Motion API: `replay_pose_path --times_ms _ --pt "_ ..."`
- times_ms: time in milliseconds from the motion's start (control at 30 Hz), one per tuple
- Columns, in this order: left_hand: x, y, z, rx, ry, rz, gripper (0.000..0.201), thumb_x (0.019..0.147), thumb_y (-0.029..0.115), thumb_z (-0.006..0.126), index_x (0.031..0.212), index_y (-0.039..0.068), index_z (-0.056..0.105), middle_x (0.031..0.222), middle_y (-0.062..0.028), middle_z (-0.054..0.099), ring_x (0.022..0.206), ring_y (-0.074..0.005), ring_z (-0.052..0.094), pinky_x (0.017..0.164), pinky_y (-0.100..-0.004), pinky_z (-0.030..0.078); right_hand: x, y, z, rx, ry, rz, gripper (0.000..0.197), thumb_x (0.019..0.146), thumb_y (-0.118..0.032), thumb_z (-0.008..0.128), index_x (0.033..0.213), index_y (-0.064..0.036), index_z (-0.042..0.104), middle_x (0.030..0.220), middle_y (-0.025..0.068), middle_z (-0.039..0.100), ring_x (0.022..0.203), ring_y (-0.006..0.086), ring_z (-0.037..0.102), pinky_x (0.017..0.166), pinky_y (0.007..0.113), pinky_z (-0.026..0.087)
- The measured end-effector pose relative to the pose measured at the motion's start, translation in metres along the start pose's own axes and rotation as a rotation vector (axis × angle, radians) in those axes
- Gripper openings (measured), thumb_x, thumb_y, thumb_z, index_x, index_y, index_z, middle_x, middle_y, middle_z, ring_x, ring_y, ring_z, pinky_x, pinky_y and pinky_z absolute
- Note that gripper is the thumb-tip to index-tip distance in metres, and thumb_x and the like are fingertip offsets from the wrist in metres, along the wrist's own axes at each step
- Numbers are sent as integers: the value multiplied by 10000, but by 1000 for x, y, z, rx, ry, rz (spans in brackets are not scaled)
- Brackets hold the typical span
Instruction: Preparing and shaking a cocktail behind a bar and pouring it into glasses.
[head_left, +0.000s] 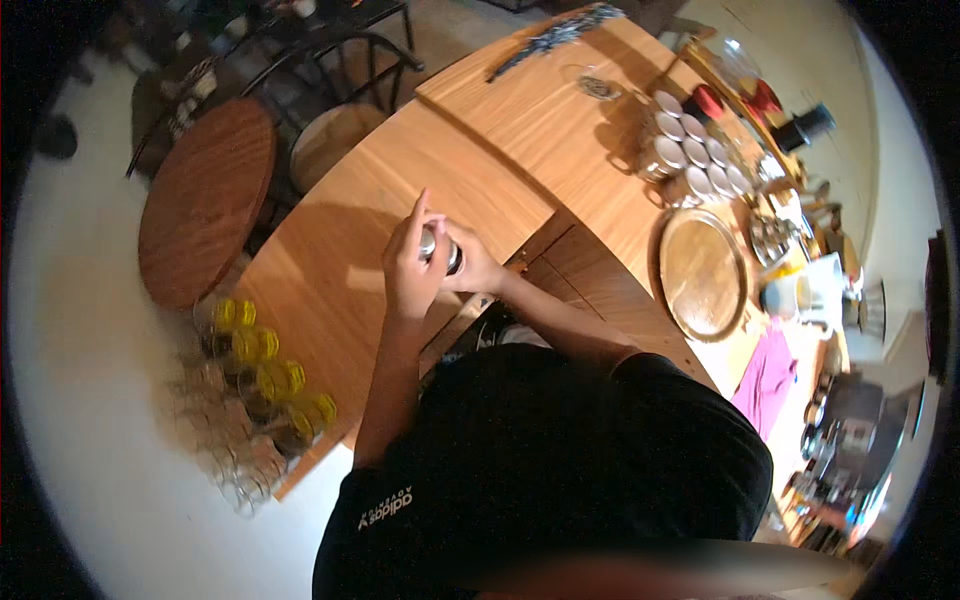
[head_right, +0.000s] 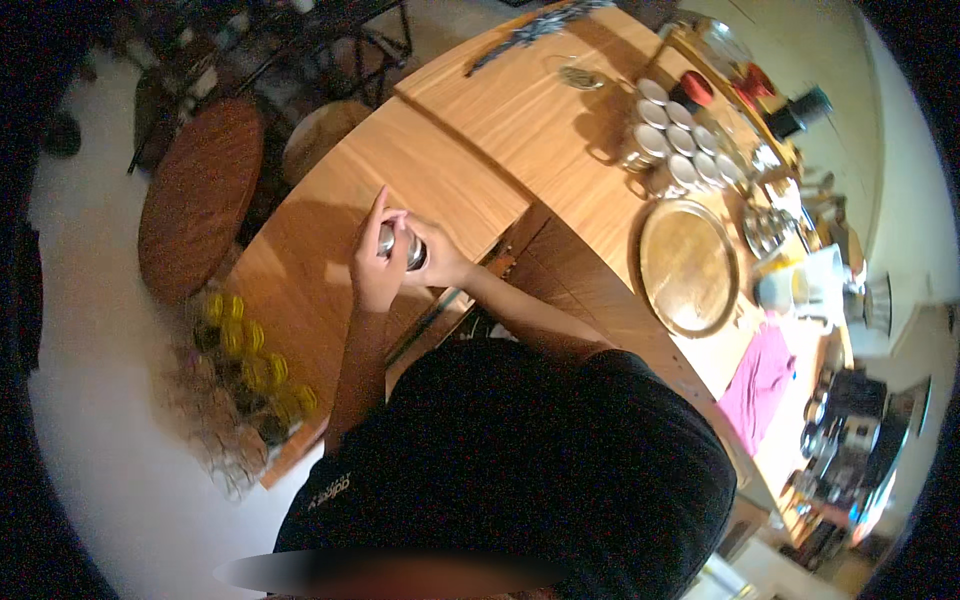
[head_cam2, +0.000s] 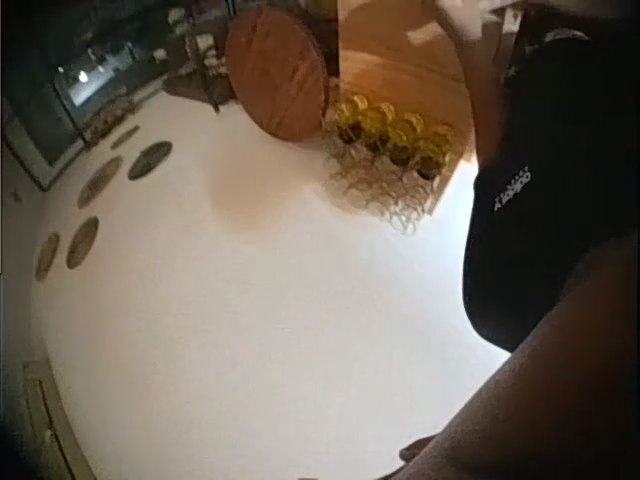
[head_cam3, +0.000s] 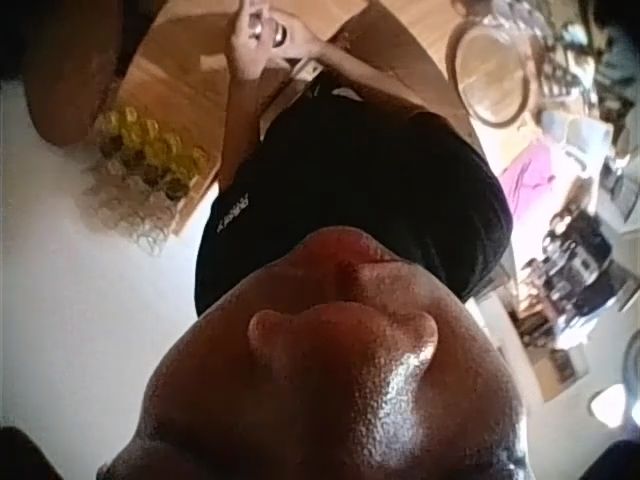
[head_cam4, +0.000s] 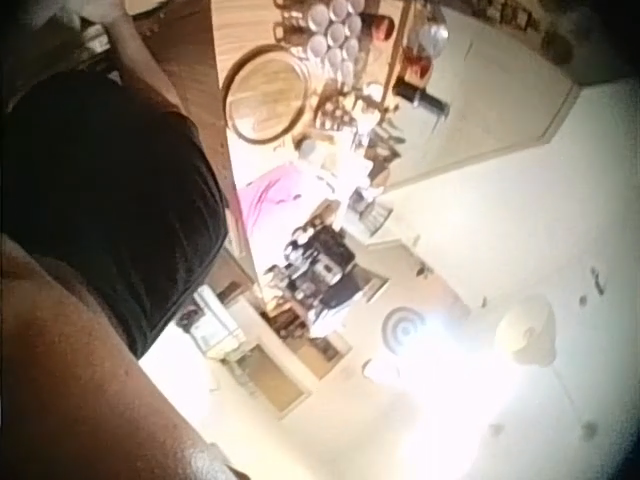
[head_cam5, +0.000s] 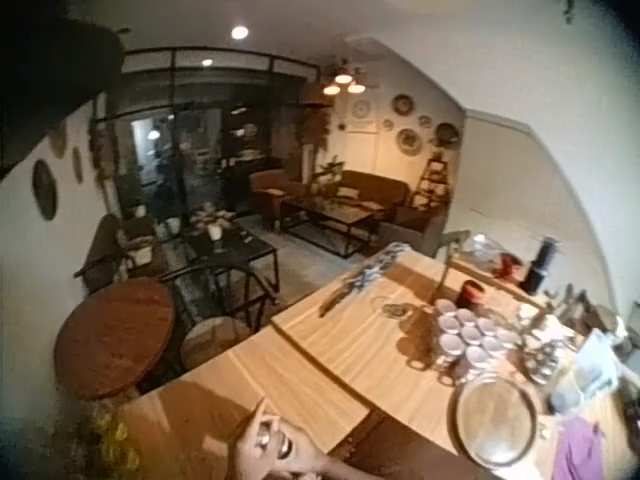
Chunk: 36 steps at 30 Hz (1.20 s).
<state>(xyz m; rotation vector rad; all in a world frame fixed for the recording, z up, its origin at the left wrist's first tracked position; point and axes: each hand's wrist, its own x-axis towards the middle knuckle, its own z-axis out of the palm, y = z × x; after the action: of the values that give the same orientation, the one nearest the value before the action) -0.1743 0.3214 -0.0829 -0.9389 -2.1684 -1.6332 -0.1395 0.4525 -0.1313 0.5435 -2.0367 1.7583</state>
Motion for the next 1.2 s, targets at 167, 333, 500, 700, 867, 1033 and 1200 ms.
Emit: replay_pose_path --times_ms 167,333,500,700,867,1033,1200 --pt "6 -2 -1 -17 -76 -10 391 948 15 626 1340 15 633 1065 -145 716 1003 -292 688 913 -393 537 -5 10 2 149 -20 115 725 786 -193 877 1392 -23 517 1266 112 627 1158 184 605 999 353 494" --pt "13 18 -9 211 54 221 375 1012 186 623 1338 8 571 1263 -160 625 1150 -321 598 1024 -458 471 -4 -12 -13 -231 -48 21 1101 752 -448 847 1582 -31 255 1573 260 336 1458 434 325 1203 536 265" --pt "16 90 36 95 338 609 278 1001 203 584 1144 -28 527 1120 -172 554 1090 -337 529 995 -508 441 -62 -135 -94 -199 -104 34 1127 813 -389 820 1625 -28 127 1632 269 227 1507 441 255 1226 500 247" --pt "-19 192 193 -280 -303 803 110 940 74 552 1039 29 570 1038 -157 632 1023 -338 600 939 -485 512 -224 -257 -219 -480 360 79 381 891 -203 736 1208 -5 660 1095 151 695 1038 295 686 913 395 535" --pt "-65 272 318 -624 -847 866 191 777 -38 643 949 39 676 904 -118 659 888 -330 663 806 -458 537 -403 -293 -295 -1084 1134 491 212 821 -6 688 1033 1 699 1046 140 694 960 277 685 856 394 547" --pt "-141 360 409 -564 -1478 1008 252 837 111 698 1074 38 659 1076 -133 646 1084 -334 633 939 -427 506 -530 -333 -351 -1712 1370 978 331 905 -235 695 1189 -66 692 1283 226 598 1205 398 556 1036 522 463" --pt "-237 402 525 -364 -1218 1075 705 936 407 633 1451 -40 455 1489 -283 451 1445 -428 370 1216 -571 246 -600 -323 -361 -1599 1138 1542 850 918 -678 541 1576 -156 405 1582 311 363 1485 487 313 1221 641 147"
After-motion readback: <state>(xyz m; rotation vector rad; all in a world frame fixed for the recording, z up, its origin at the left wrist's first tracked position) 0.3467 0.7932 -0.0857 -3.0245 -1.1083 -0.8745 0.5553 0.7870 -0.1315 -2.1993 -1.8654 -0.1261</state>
